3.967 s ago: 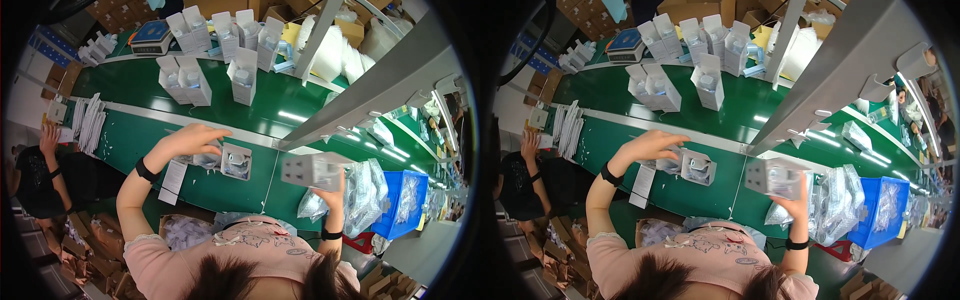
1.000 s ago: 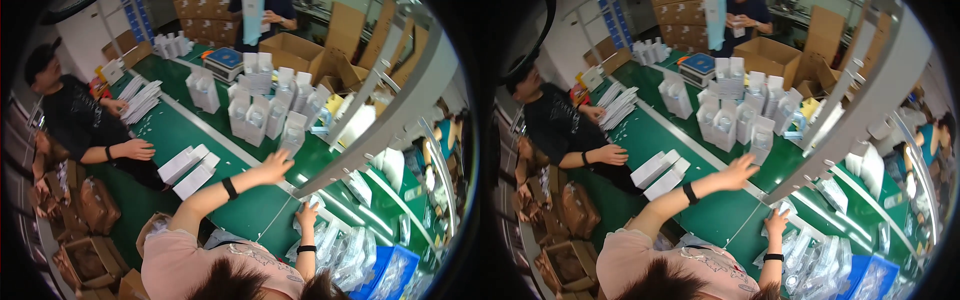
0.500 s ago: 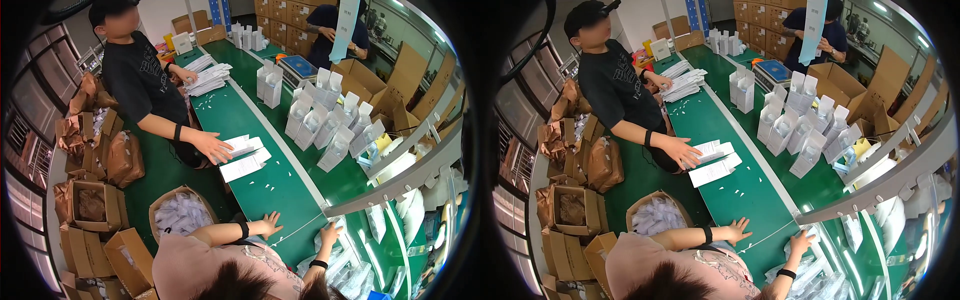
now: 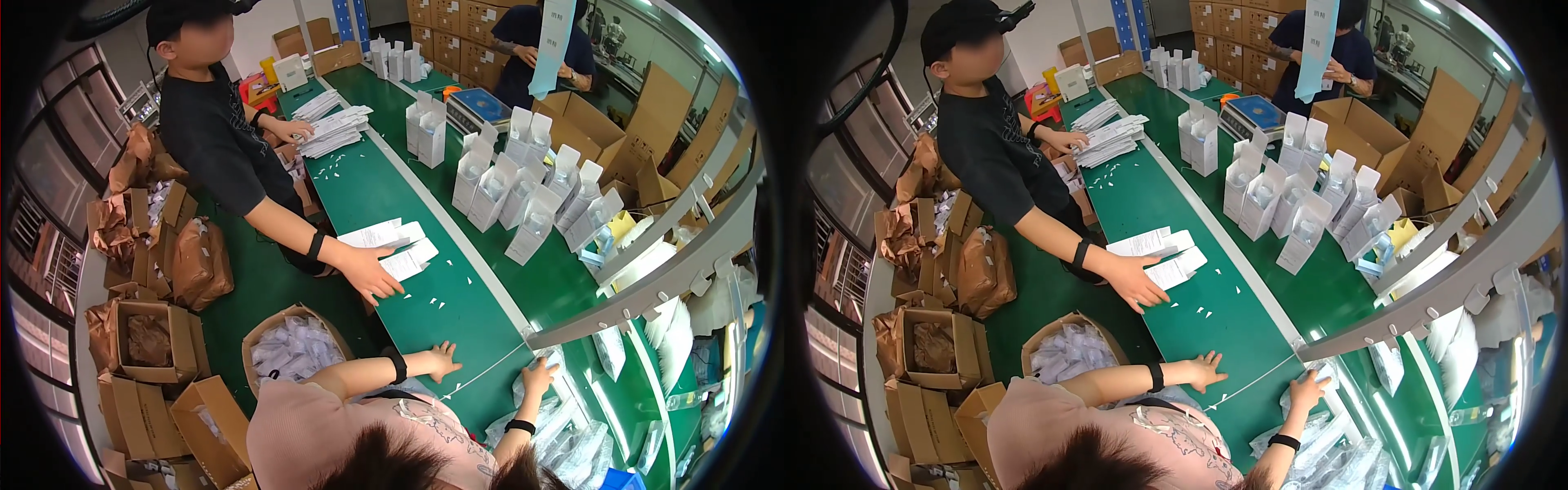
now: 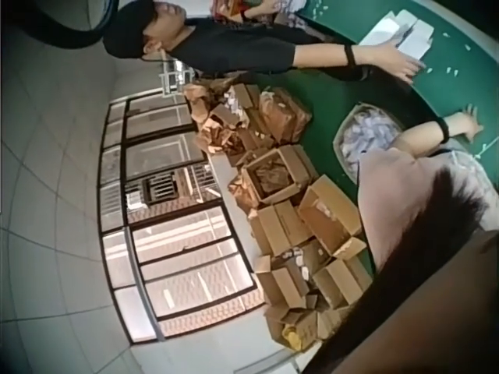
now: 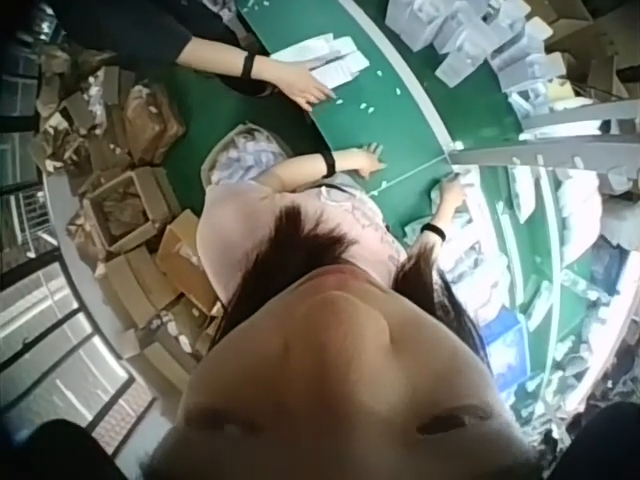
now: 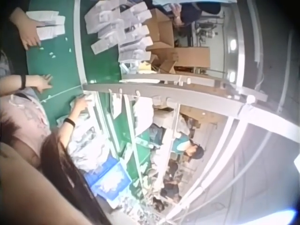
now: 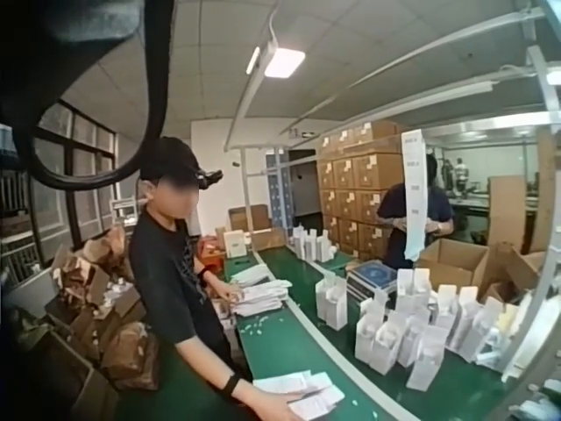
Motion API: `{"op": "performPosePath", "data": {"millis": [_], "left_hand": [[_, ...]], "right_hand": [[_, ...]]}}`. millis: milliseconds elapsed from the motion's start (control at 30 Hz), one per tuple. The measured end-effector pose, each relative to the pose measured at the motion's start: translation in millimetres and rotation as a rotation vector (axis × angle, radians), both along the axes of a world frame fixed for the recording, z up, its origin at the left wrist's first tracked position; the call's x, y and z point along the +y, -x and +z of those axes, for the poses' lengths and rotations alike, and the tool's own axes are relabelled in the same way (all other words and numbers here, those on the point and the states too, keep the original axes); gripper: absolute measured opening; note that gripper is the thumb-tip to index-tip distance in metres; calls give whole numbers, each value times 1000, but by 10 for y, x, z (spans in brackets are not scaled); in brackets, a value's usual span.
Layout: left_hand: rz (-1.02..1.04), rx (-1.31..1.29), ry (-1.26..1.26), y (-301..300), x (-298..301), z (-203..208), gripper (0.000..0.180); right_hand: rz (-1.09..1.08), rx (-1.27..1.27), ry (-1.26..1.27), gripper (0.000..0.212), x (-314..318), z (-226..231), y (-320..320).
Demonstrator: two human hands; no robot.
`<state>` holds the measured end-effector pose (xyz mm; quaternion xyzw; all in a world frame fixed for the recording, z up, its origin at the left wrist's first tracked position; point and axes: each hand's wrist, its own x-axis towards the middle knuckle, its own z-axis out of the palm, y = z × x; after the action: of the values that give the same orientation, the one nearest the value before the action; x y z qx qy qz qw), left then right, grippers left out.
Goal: The person packs items by hand, placing a thermometer and a small plastic bag into a white box. They then insert a folded paper manual, close the box, and set it on the assembly line, repeating the process for multiple units.
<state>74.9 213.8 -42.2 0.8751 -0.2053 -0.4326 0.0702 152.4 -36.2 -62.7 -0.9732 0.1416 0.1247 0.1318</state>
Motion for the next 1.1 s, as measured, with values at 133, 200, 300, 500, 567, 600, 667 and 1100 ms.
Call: {"op": "performPosePath", "data": {"millis": [133, 200, 300, 500, 567, 600, 667, 1100], "left_hand": [[31, 2, 2, -12, 16, -41, 83], [19, 12, 4, -35, 14, -46, 83], [9, 26, 1, -81, 7, -64, 84], [73, 79, 57, -152, 8, -108, 83], [89, 93, 76, -135, 19, -123, 83], [79, 89, 87, -114, 28, -134, 85], [56, 72, 106, -128, 70, -115, 88], [66, 138, 255, -245, 368, -202, 80]], "right_hand": [[2, 9, -1, 56, 38, 15, -18], [-2, 4, 5, 55, 47, 15, -31], [-8, -5, 12, 55, 26, -17, -49], [-22, -8, 1, 52, 21, -8, -53], [-16, -5, 0, 52, 19, 7, -28], [-11, -3, -4, 52, 17, 12, -6], [-7, -5, -9, 52, 29, 34, -14], [42, 29, -47, 56, 115, 3, -81]]}}
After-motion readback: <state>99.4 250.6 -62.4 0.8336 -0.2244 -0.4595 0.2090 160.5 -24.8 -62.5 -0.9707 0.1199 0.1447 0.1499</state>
